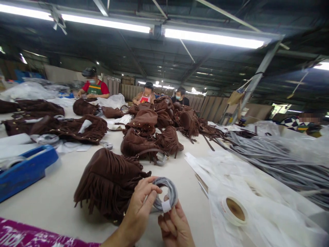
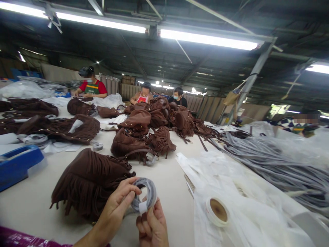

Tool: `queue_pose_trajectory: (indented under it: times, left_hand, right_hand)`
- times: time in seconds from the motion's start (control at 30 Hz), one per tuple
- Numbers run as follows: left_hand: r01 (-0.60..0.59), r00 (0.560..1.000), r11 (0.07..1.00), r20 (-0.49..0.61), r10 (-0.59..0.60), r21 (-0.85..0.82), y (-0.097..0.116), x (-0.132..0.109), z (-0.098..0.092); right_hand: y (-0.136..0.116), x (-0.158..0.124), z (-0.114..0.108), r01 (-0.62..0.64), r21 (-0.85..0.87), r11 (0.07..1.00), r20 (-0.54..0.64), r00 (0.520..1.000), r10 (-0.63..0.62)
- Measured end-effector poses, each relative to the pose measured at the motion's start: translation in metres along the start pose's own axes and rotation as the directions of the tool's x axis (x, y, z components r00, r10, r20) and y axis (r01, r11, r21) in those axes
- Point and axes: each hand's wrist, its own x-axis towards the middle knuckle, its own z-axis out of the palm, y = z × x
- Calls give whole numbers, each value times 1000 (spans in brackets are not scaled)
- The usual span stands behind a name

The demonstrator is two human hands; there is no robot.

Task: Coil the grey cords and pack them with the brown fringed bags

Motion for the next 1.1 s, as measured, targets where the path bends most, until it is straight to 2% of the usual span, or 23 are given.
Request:
queue_pose_trajectory:
  times: [0.1,0.17,0.27,0.37,0.43,0.57,0.73,0.8,0.93,1.03,1.1]
  left_hand:
    - [-150,988,948,13,152,282,7,2,-5]
    - [-229,972,887,42,232,400,11,3,-7]
    - [-326,937,807,57,344,492,15,4,-9]
    - [-433,883,711,104,457,554,16,8,-11]
    - [-485,857,644,175,485,591,17,10,-13]
    - [-513,845,564,263,466,647,18,12,-13]
    - [-543,826,593,249,506,595,15,11,-9]
    - [-537,832,608,246,497,585,13,11,-9]
    - [-468,879,666,224,422,581,13,10,-11]
    - [-358,934,791,188,305,496,10,11,-13]
    - [-243,966,894,172,190,376,6,14,-14]
  right_hand:
    - [-3,-2,4,-8,-28,1000,16,1000,8]
    - [-7,-3,7,-31,-53,998,29,999,33]
    - [-10,-3,9,-63,-82,995,44,997,67]
    - [-8,-1,8,-55,-83,995,24,998,57]
    - [-7,-1,7,-46,-80,996,0,999,46]
    - [-7,-2,6,-72,-91,993,6,997,73]
    - [-9,-4,6,-79,-107,991,-15,997,77]
    - [-9,-4,7,-84,-114,990,-14,996,82]
    - [-8,-5,10,-96,-117,989,-19,995,94]
    - [-7,-5,11,-99,-126,987,-33,995,95]
    - [-7,-5,13,-87,-122,989,-44,996,82]
